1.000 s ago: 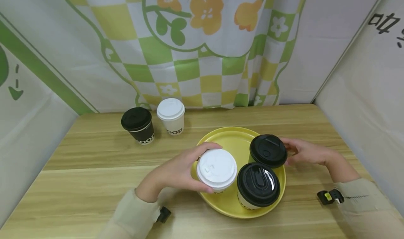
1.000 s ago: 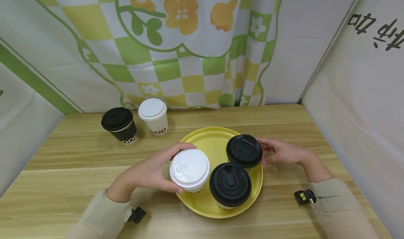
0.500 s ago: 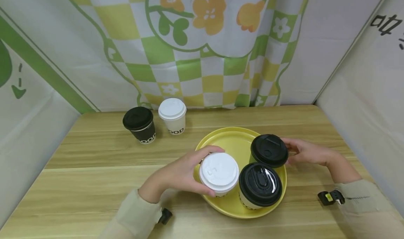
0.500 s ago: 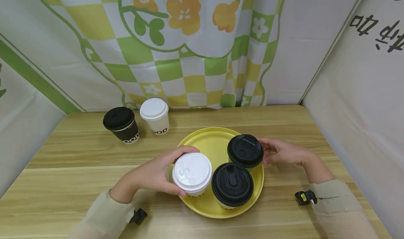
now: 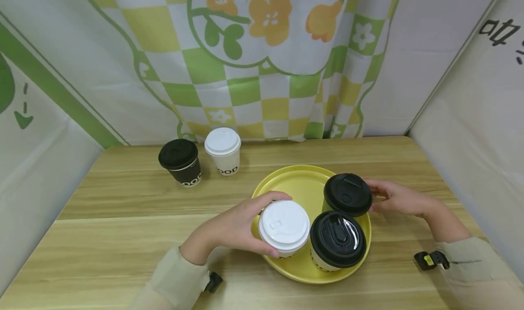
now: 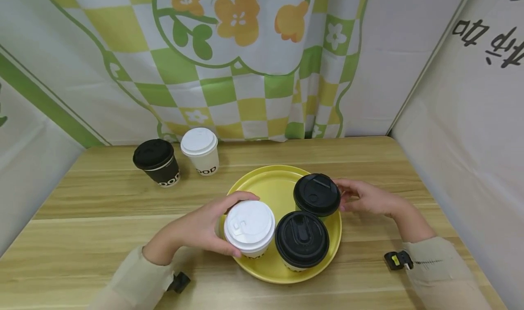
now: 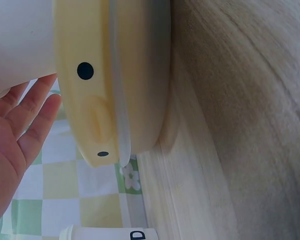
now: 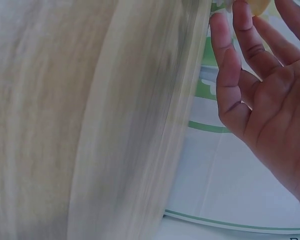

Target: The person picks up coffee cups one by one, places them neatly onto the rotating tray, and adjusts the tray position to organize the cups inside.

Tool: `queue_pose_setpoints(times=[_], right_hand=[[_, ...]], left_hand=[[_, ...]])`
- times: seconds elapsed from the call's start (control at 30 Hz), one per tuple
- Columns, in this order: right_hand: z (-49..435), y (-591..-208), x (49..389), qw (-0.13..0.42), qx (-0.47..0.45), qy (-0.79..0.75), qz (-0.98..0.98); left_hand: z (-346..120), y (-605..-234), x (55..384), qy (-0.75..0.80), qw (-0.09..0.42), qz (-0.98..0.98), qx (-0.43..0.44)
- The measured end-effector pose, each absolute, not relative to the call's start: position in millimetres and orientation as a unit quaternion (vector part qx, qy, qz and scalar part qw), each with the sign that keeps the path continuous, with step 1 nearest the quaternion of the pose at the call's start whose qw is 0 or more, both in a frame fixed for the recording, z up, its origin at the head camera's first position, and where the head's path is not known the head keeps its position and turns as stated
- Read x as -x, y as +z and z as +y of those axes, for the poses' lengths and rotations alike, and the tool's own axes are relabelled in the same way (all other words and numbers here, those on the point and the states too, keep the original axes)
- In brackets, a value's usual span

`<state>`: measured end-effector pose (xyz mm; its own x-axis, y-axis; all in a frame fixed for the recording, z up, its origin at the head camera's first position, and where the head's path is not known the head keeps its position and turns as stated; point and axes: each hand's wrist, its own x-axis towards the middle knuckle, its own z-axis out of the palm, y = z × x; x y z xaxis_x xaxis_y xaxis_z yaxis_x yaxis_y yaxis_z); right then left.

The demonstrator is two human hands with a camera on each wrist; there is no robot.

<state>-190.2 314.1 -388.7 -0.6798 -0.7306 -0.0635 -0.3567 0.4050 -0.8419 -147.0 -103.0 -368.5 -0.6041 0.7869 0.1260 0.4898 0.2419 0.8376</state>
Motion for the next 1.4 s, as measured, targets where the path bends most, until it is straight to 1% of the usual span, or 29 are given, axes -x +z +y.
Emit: queue_pose_setpoints(times=[0.17,0.37,0.57,0.7,0.83,0.9,1.03,1.3,1.4], right_hand=[[314,-390,189,0.192,0.338,-0.413,0.823],[314,-388,182,0.165,0.319,-0.407,0.840],[316,-385,172,0.135,0.294,-0.391,0.862],[315,-386,165,0.137,0.264,-0.367,0.881],[315,-388,158,0.132,0.264,-0.356,0.887],[315,-389,156,0.126,0.272,-0.353,0.886],[314,-390,153,0.118,0.281,-0.354,0.884],[313,-393,150,0.122,0.277,-0.353,0.885],[313,-394,149,0.125,0.276,-0.355,0.884]], left_hand=[[-104,-370,147,0.455,0.160,0.771,-0.416],[-105,-369,147,0.450,0.153,0.774,-0.419],[-105,-368,147,0.446,0.164,0.775,-0.417],[-107,-367,148,0.446,0.175,0.773,-0.416],[-111,-365,148,0.436,0.173,0.782,-0.410],[-116,-362,148,0.432,0.160,0.788,-0.407],[-130,-354,149,0.440,0.118,0.795,-0.400],[-165,-338,156,0.455,-0.009,0.807,-0.378],[-174,-332,156,0.446,-0.048,0.817,-0.361]])
